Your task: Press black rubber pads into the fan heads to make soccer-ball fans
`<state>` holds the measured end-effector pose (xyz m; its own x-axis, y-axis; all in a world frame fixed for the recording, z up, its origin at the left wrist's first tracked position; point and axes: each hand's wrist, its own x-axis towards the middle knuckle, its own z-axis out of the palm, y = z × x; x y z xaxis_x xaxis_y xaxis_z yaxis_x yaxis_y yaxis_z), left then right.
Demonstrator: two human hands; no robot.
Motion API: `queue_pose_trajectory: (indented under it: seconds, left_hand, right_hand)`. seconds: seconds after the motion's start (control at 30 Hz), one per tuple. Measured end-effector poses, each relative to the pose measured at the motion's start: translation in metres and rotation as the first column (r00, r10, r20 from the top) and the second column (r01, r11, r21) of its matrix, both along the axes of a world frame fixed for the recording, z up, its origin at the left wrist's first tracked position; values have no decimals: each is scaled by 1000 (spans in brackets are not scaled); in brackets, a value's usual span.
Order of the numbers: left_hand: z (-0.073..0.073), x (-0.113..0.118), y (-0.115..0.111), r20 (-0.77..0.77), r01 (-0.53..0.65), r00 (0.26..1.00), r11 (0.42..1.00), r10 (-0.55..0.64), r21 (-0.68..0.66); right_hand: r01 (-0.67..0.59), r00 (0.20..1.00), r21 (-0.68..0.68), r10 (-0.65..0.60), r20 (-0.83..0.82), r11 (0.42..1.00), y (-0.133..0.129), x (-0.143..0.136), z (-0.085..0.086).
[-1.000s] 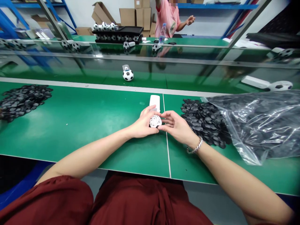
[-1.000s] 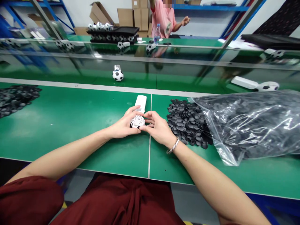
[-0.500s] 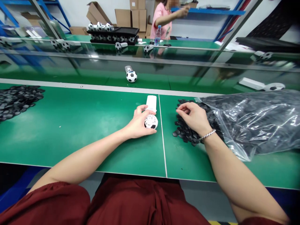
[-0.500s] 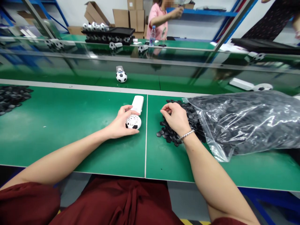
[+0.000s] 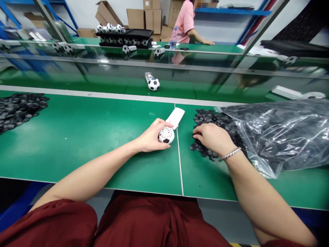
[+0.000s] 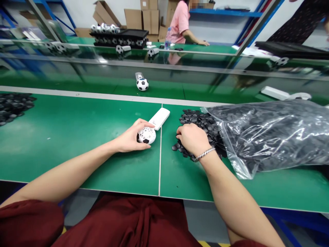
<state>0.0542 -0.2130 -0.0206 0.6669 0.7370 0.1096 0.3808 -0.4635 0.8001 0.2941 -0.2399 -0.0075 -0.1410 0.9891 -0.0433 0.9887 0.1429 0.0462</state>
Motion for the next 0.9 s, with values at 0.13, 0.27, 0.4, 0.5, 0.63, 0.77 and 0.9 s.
queue_pose_trajectory:
  seconds: [0.13, 0.27, 0.4, 0.5, 0.63, 0.77, 0.9]
  left_hand:
    - [-3, 4, -1, 26, -55, 998, 998, 56, -10]
    - [-2, 4, -2, 14, -61, 998, 998, 61, -27]
    - [2, -1, 2, -2, -26, 1000, 1000, 26, -14]
    - [5, -7, 8, -9, 65, 998, 998, -65, -14]
    - [5, -7, 9, -23, 28, 999, 999, -29, -29]
    - [3, -3, 5, -36, -122, 992, 992, 122, -19]
    - [4, -4, 6, -43, -75, 996, 997, 75, 20]
  right_hand:
    - [-24, 1000, 23, 24, -18, 999, -3, -4, 2]
    - [-55, 993, -4, 54, -108, 998, -3, -7, 3]
    - [-102, 966, 32, 107, -235, 994, -1, -8, -2]
    - [-96, 925, 98, 125, -358, 991, 2, -10, -7]
    - [-68, 874, 171, 141, -465, 983, 4, -12, -9]
    - [-171, 830, 298, 300, -469, 939, 0, -15, -6]
    - [-242, 739, 385, 427, -522, 890, -5, -22, -4]
